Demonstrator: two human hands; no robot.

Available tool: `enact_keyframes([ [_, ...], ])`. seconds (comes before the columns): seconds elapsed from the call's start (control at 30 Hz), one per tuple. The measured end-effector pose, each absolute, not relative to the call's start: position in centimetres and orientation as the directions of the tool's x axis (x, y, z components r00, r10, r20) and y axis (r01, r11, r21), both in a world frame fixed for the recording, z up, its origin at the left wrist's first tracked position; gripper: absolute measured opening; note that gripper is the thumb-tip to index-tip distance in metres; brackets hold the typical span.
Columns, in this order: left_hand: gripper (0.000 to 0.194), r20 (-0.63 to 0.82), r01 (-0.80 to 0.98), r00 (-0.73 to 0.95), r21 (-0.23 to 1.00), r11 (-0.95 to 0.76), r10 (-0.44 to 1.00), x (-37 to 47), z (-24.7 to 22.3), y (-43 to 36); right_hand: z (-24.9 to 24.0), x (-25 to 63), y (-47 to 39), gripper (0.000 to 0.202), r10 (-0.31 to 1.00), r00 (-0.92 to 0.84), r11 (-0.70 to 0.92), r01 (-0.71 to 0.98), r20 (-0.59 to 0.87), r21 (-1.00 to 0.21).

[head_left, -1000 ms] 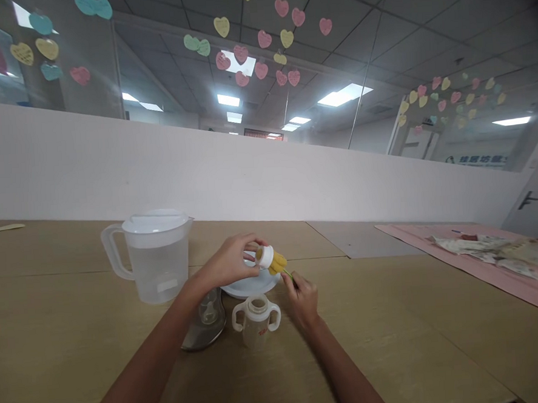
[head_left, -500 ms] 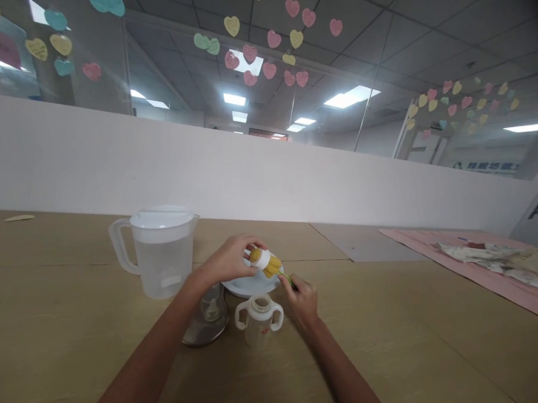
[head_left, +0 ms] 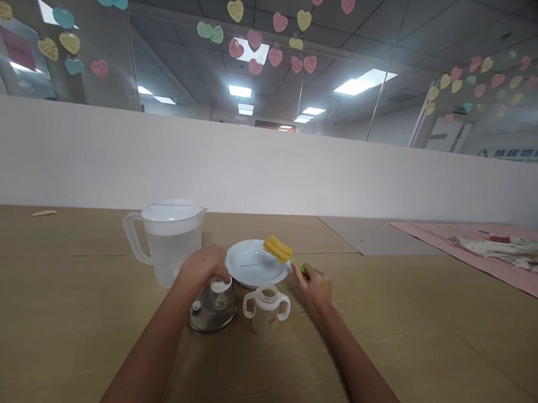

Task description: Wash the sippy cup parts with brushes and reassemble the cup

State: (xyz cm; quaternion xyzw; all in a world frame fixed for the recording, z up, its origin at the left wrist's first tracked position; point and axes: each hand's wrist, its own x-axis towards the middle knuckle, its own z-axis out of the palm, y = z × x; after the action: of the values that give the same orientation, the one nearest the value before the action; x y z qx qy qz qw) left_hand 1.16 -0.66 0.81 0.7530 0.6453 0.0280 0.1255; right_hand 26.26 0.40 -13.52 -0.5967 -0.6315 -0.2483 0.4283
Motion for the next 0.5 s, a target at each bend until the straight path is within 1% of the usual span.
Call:
enact_keyframes([
  [0.1,0.014,-0.323,0.99,0.105,0.124,-0.068,0.941,1.9,-0.7,0.3,-13.5,26.2,0.4,0.056,0.539,0.081,0.152,0.97,0.838,-0.192],
  [0.23,0.021,-0.38,0.996,0.063,0.078,-0.036,0.923,2.7,-1.9,0.7,-13.6,26.2,0.4,0.057,0.544,0.083,0.145,0.971,0.835,-0.191],
  [0.3,0.021,-0.375,0.997,0.06,0.062,-0.04,0.925,3.0,-2.1,0.5,-13.5,26.2,0.4,0.056,0.552,0.081,0.149,0.97,0.83,-0.193],
  [0.37,0.018,-0.335,0.997,0.078,0.053,-0.064,0.939,3.3,-2.0,0.2,-13.5,26.2,0.4,0.055,0.563,0.085,0.145,0.969,0.822,-0.2],
  [0.43,0.012,-0.259,0.993,0.115,0.044,-0.108,0.959,3.5,-1.5,-0.2,-13.5,26.1,0.3,0.055,0.571,0.105,0.131,0.968,0.814,-0.216],
  [0.5,0.015,-0.158,0.985,0.171,0.04,-0.167,0.972,3.8,-0.6,-1.0,-13.4,26.1,0.4,0.054,0.578,0.122,0.121,0.965,0.807,-0.232],
])
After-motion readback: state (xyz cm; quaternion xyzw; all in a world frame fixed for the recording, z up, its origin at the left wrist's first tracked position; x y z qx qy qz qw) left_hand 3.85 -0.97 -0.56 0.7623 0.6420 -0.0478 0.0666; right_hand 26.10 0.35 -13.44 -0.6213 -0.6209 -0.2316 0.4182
